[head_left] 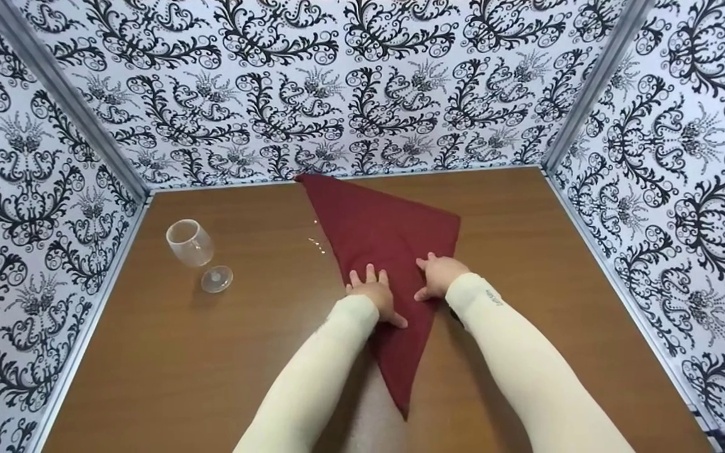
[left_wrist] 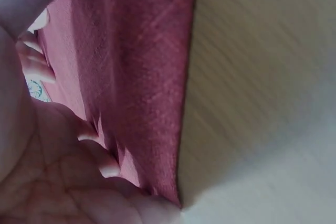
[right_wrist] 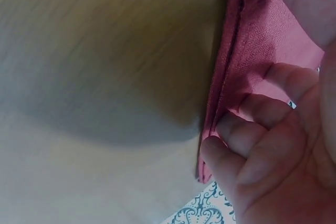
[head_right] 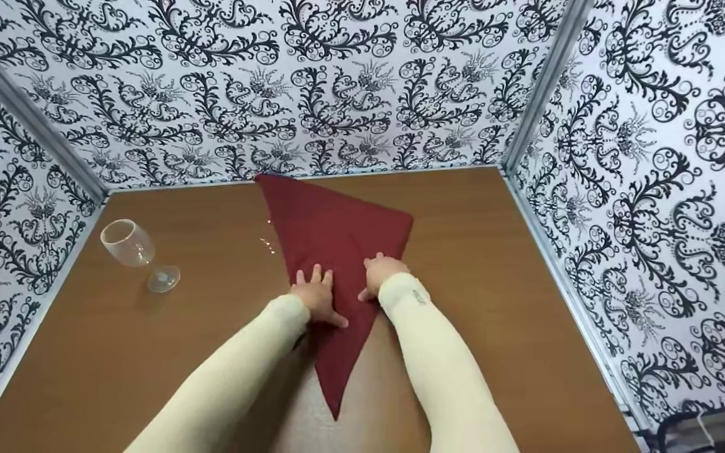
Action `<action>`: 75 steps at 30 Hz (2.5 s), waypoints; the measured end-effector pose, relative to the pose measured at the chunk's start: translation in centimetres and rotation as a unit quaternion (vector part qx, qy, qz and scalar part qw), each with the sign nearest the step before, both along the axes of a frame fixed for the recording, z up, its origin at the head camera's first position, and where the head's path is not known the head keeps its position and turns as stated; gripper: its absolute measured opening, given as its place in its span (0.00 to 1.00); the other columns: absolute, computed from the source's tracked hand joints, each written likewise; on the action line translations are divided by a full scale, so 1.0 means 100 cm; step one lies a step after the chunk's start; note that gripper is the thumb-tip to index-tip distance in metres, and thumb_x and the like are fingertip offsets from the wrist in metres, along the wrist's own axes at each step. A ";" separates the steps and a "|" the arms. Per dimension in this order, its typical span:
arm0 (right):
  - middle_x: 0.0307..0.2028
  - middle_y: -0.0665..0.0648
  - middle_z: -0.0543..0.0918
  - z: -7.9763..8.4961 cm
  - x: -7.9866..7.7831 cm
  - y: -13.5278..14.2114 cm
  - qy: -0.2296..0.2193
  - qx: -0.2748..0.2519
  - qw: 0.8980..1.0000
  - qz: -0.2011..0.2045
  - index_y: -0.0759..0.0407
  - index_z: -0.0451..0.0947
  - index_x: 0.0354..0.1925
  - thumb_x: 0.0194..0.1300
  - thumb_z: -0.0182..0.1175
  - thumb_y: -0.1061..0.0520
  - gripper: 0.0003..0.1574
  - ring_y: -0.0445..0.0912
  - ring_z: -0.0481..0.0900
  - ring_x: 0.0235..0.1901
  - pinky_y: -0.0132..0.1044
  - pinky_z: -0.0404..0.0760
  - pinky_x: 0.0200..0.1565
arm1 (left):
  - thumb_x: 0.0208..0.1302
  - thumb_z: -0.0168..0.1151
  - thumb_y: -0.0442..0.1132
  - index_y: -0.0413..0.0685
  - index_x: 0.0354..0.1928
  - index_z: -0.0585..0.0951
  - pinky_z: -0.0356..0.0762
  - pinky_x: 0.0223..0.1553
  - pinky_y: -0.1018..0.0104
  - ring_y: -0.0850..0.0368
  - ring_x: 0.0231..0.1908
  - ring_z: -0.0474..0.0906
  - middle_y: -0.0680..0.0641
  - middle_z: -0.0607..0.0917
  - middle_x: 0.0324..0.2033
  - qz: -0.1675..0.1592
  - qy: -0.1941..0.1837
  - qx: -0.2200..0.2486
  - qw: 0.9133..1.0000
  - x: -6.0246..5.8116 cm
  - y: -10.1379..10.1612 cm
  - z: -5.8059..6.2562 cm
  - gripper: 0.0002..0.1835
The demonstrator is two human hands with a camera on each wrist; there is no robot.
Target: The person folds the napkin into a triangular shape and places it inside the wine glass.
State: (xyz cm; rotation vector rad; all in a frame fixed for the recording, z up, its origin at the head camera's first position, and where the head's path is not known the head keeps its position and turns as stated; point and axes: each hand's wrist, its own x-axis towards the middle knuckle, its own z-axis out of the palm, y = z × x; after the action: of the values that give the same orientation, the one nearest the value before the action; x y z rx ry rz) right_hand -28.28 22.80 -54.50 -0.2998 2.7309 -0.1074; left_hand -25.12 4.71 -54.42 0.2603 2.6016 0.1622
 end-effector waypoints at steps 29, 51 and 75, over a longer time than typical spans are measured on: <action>0.68 0.69 0.56 0.007 -0.005 0.000 0.000 0.013 1.000 -0.006 0.55 0.54 0.70 0.43 0.66 0.29 0.64 0.60 0.60 0.66 0.51 0.65 0.62 | 0.33 0.66 0.73 0.56 0.73 0.42 0.46 0.67 0.40 0.32 0.69 0.31 0.42 0.35 0.73 0.066 -0.009 0.001 0.998 0.004 -0.001 0.005 0.68; 0.65 0.64 0.66 -0.001 -0.014 0.015 0.049 0.001 0.998 -0.027 0.51 0.68 0.63 0.44 0.66 0.30 0.51 0.62 0.67 0.61 0.58 0.71 0.54 | 0.27 0.73 0.69 0.54 0.73 0.46 0.49 0.66 0.40 0.33 0.70 0.35 0.43 0.40 0.73 0.005 0.000 -0.008 1.000 0.001 -0.018 0.001 0.70; 0.64 0.61 0.68 -0.001 -0.004 0.012 0.019 0.043 0.999 -0.003 0.56 0.62 0.67 0.45 0.61 0.24 0.60 0.56 0.62 0.66 0.52 0.67 0.60 | 0.27 0.76 0.63 0.55 0.73 0.46 0.51 0.65 0.38 0.33 0.70 0.36 0.44 0.41 0.73 -0.036 0.001 -0.018 0.999 -0.006 -0.039 0.012 0.70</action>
State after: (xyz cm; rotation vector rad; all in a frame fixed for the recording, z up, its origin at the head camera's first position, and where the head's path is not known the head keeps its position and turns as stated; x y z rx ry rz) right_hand -28.67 23.95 -54.59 -0.2726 2.7646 0.0141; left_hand -25.69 0.86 -53.18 0.3403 2.5897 0.0886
